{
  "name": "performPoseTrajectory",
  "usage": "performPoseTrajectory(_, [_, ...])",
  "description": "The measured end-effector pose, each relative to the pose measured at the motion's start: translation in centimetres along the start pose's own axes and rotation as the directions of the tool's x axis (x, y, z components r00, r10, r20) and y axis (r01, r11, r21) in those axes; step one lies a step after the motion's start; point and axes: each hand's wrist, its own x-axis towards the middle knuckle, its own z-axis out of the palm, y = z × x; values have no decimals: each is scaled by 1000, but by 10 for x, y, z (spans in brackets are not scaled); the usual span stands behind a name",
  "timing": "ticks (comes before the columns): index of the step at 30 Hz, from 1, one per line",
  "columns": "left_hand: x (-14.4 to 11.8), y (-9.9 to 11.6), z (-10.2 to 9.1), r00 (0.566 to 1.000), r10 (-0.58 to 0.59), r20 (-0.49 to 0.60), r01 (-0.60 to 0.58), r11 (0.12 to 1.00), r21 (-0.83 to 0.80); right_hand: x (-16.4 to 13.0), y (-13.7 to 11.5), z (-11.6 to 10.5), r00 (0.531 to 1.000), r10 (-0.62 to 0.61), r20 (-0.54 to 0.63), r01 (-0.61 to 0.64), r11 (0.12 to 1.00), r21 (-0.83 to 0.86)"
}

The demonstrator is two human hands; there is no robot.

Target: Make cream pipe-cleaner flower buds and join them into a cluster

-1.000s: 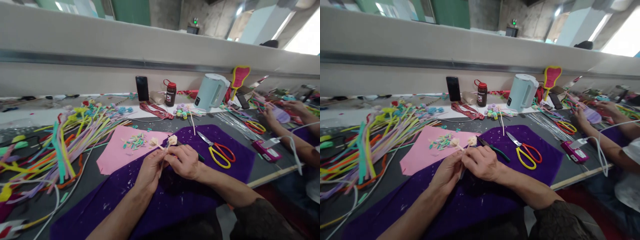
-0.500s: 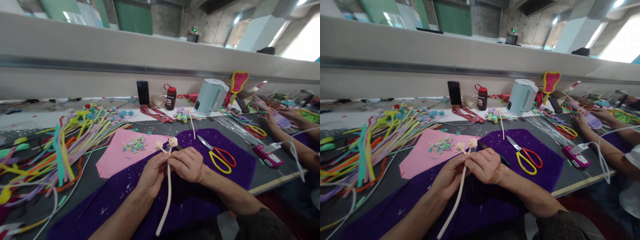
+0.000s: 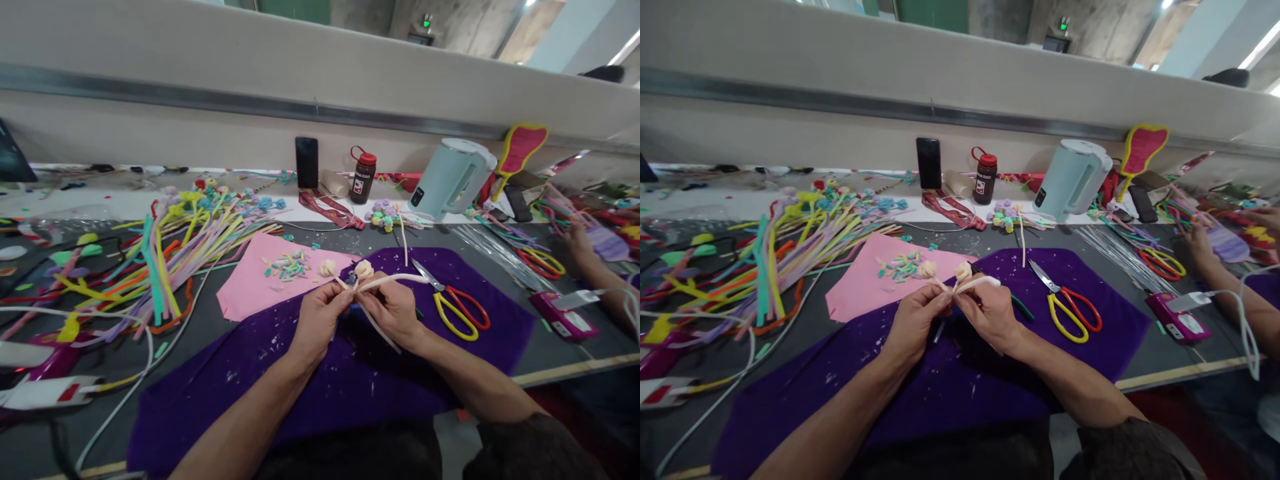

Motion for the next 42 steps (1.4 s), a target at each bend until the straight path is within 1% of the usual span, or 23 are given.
performPoseTrajectory(3, [0,0,0,1000,15,14,-15,1000,-6,-1,1,2,999,34,-5,-34,999,10])
performPoseTrajectory(9, [-3,6,2,997,81,1,-81,996,29,1,-1,3,995,82,-50,-81,996,32])
performPoseTrajectory(12, [-3,7,4,997,82,-9,-82,996,26,1,-1,2,992,117,-45,-114,992,56])
performPoseTrajectory(16, [-2,7,4,995,82,-50,-80,996,39,0,-1,1,973,232,8,-231,964,133])
performPoseTrajectory(20, [-1,8,3,995,91,-26,-88,992,93,0,-1,1,947,319,39,-320,924,211])
performPoseTrajectory(22, [1,7,1,1000,23,-9,-23,998,56,0,0,2,940,337,54,-340,908,245])
performPoseTrajectory(24, [4,4,-1,994,-109,26,110,993,-50,0,-1,2,933,352,70,-358,893,273])
performPoseTrajectory(26, [7,1,-3,967,-242,86,253,953,-165,1,-1,2,927,366,82,-373,880,294])
performPoseTrajectory(28, [10,-1,-6,937,-324,130,347,904,-248,2,-1,2,924,372,86,-380,873,306])
performPoseTrajectory(30, [11,-2,-8,919,-367,147,395,867,-303,2,-1,1,925,370,88,-379,873,308])
performPoseTrajectory(32, [11,-1,-9,914,-374,157,405,857,-317,2,0,0,928,362,89,-372,880,296])
performPoseTrajectory(35, [9,2,-9,929,-327,174,364,893,-265,1,3,-1,937,339,81,-348,904,246])
performPoseTrajectory(37, [8,3,-8,942,-293,164,323,924,-204,0,5,-2,948,311,61,-317,927,199])
performPoseTrajectory(39, [7,4,-7,958,-256,133,274,951,-145,0,7,-5,967,255,15,-254,957,140])
performPoseTrajectory(42, [5,6,-5,977,-193,90,199,977,-69,6,8,-17,996,66,-56,-65,998,17])
